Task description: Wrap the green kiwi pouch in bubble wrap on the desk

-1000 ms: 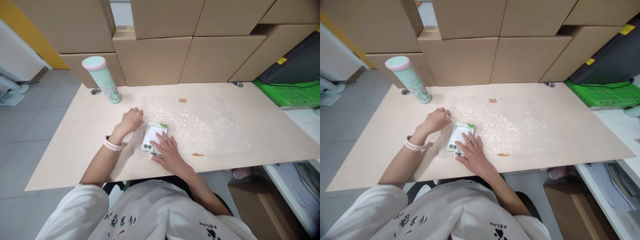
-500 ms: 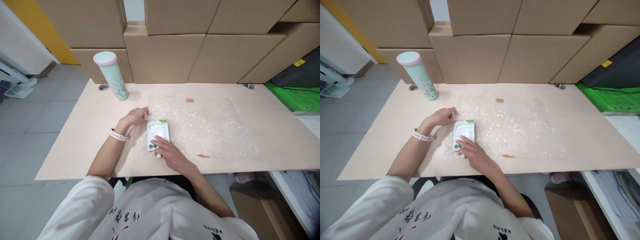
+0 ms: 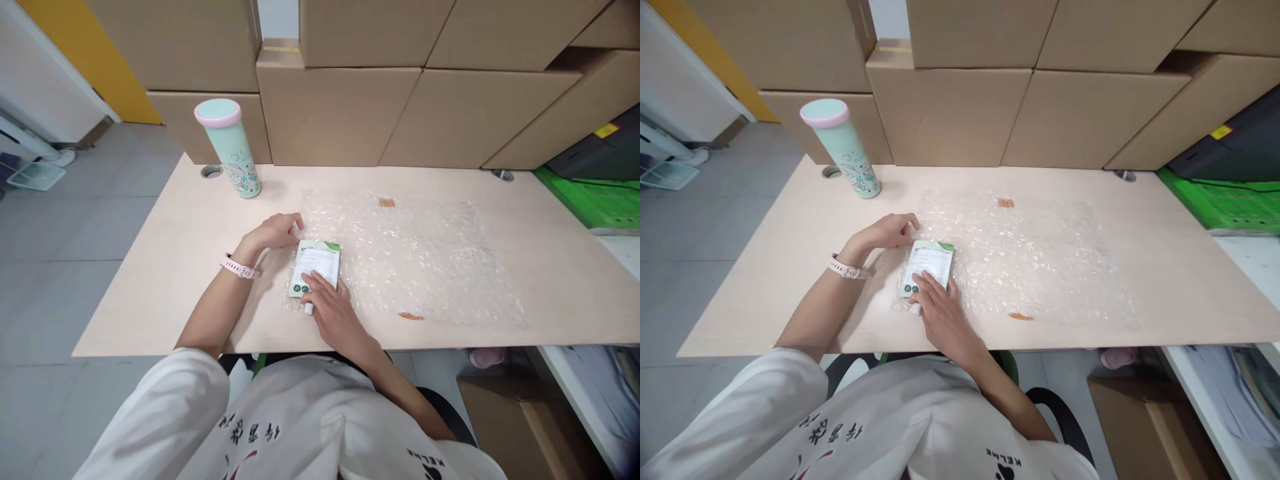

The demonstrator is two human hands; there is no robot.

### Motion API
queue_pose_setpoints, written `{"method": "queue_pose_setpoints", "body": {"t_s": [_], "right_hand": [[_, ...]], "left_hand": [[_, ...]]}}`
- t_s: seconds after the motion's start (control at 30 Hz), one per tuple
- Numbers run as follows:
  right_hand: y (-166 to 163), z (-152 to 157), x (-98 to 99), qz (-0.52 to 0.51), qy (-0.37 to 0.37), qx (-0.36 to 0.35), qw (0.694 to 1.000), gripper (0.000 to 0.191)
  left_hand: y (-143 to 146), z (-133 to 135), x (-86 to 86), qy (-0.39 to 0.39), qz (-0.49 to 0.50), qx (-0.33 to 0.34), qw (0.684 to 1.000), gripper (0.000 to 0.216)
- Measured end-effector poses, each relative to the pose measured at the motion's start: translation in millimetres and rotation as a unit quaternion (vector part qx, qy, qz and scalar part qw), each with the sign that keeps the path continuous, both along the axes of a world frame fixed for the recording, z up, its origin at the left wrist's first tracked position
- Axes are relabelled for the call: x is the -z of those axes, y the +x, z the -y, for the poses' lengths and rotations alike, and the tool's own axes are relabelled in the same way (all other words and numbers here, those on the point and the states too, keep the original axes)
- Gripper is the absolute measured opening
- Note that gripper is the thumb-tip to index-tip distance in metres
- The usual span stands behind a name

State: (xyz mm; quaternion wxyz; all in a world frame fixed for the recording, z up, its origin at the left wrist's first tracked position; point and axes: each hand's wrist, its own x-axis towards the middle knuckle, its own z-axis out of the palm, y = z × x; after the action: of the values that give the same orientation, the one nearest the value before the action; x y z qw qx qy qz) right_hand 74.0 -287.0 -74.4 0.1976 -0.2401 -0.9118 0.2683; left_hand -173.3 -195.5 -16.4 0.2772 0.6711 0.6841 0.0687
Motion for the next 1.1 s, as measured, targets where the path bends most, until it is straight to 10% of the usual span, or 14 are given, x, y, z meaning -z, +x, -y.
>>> {"method": "queue_pose_setpoints", "body": {"t_s": [0.4, 0.6, 0.9, 1.1], "right_hand": [[13.3, -6.4, -20.7, 0.054, -0.058, -0.036, 0.996, 0.019], [14.4, -6.2, -15.8, 0.033, -0.054, -0.032, 0.997, 0.029], [43.0, -10.4, -24.6, -0.079, -0.191, 0.017, 0.978, 0.028], [86.1, -24.3, -25.9, -0.214, -0.318, 0.096, 0.919, 0.025]], "left_hand": [[16.3, 14.6, -7.9, -0.030, 0.152, -0.047, 0.987, 0.047], [33.5, 62.3, -8.0, -0.047, 0.273, -0.073, 0.958, 0.094], [90.0, 115.1, -11.1, 0.072, 0.375, -0.141, 0.913, 0.089], [144.8, 118.2, -12.1, 0.146, 0.441, -0.026, 0.885, 0.084]]}}
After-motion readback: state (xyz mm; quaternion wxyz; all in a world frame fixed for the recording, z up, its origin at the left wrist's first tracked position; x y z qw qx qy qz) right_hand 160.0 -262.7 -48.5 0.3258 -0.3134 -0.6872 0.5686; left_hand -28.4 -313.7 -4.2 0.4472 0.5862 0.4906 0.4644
